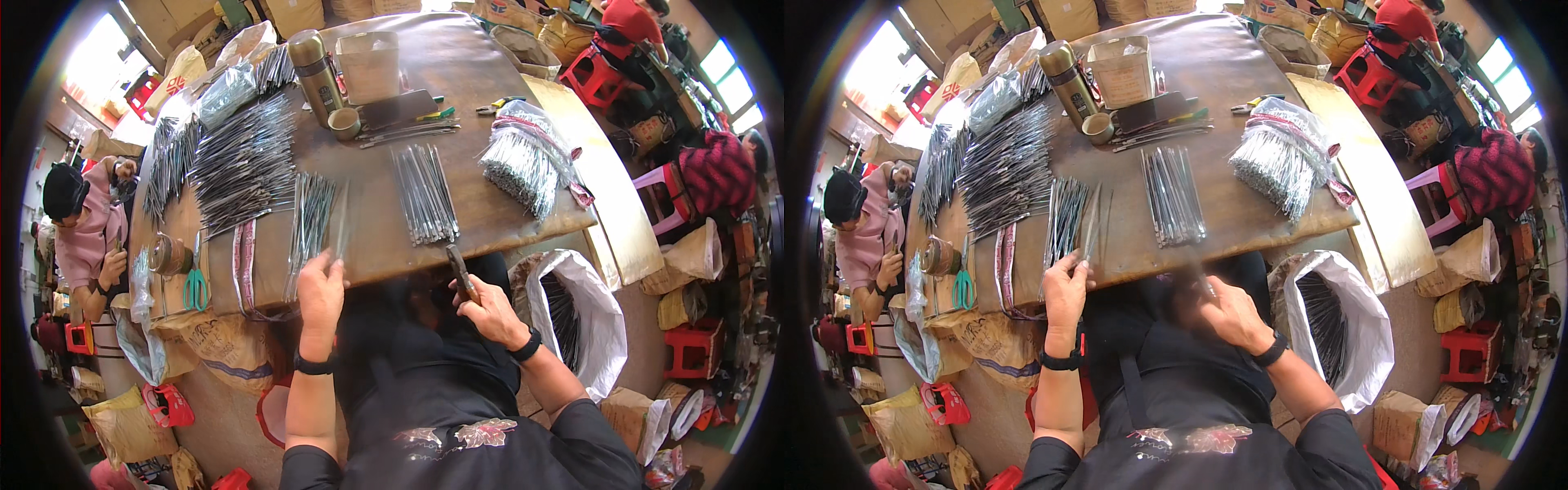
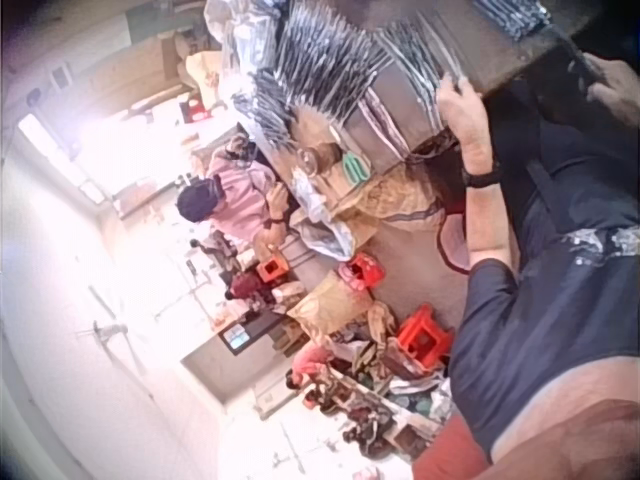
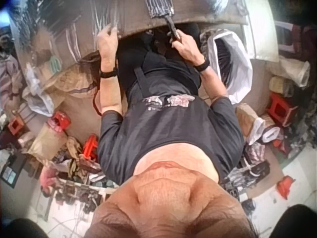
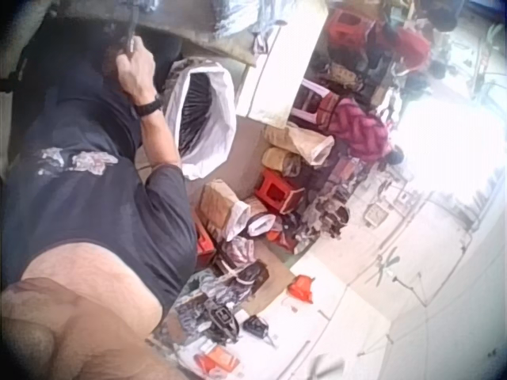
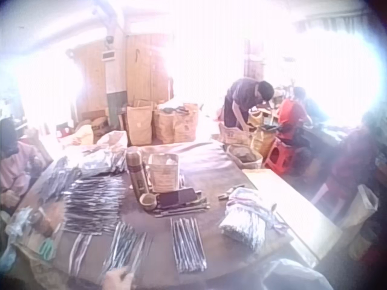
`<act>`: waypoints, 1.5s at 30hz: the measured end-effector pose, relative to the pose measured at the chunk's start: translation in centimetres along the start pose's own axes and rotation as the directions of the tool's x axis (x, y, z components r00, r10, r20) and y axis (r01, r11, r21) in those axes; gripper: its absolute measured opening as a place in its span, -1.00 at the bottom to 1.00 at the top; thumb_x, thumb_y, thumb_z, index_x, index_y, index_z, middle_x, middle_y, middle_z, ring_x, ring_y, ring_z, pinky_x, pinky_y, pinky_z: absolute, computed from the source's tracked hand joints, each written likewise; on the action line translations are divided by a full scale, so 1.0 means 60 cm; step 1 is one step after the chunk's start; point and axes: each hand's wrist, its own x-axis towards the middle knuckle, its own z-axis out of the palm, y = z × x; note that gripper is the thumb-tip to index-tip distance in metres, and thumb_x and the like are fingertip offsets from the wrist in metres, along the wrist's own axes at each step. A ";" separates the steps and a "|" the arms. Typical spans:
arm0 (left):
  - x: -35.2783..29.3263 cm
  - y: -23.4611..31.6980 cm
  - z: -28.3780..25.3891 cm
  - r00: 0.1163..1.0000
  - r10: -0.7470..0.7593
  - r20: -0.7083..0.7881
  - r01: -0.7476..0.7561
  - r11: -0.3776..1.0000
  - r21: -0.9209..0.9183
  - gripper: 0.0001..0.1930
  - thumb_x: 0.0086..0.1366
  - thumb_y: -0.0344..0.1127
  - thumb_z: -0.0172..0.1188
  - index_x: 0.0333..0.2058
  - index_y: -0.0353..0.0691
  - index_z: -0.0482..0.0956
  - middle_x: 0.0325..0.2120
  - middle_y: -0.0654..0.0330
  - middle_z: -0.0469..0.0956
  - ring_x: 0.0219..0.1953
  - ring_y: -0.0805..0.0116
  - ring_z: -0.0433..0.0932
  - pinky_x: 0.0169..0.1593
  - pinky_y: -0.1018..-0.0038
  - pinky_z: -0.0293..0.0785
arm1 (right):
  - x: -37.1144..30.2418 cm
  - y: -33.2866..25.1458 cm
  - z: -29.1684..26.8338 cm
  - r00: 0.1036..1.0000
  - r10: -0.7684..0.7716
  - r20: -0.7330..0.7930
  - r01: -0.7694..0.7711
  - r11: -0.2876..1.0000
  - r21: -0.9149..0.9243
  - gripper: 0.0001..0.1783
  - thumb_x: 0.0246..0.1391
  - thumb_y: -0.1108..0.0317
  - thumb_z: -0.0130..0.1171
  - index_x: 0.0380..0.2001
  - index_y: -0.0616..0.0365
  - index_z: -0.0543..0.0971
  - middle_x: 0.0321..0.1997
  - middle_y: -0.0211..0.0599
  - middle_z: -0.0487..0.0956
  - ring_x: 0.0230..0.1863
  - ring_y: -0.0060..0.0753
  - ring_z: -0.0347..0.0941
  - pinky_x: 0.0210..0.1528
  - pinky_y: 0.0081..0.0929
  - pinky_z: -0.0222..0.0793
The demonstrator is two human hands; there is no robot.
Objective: The person repeatedly picks up thin metal rods from a table, uses pliers to cut them into shorter pieces, and places the cut pieces back on the table. The person handles the rods one at a time and maintains a steady cutting rhythm throughout the clip.
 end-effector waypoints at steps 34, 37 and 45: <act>0.075 0.033 0.049 0.822 -0.207 0.531 0.545 0.558 -0.626 -0.81 0.16 -0.52 0.19 -0.24 -0.41 0.46 -0.41 0.12 0.56 -0.43 0.33 0.60 -0.39 0.58 0.59 | -0.012 0.082 -0.174 0.875 0.292 -0.386 0.192 0.523 0.830 -0.73 0.07 0.35 -0.03 -0.20 0.28 0.45 -0.30 -0.21 0.49 -0.39 -0.40 0.43 -0.38 -0.54 0.37; 0.050 0.030 0.024 0.762 -0.187 0.620 0.633 0.415 -0.653 -0.83 0.18 -0.54 0.15 -0.23 -0.36 0.46 -0.43 0.12 0.56 -0.37 0.35 0.62 -0.39 0.65 0.60 | -0.011 0.105 -0.214 0.903 0.135 -0.409 0.352 0.315 0.881 -0.68 0.09 0.29 -0.14 -0.13 0.22 0.38 -0.40 -0.25 0.44 -0.46 -0.44 0.31 -0.48 -0.58 0.21; -0.047 0.056 -0.009 0.716 -0.104 0.690 0.667 0.392 -0.634 -0.74 0.16 -0.54 0.17 -0.14 -0.29 0.47 -0.43 0.20 0.57 -0.41 0.32 0.62 -0.46 0.64 0.55 | 0.042 0.126 -0.268 0.722 0.296 -0.625 0.077 0.864 0.497 -0.84 -0.12 0.56 0.06 -0.36 0.25 0.46 -0.48 -0.21 0.53 -0.51 -0.42 0.48 -0.46 -0.49 0.44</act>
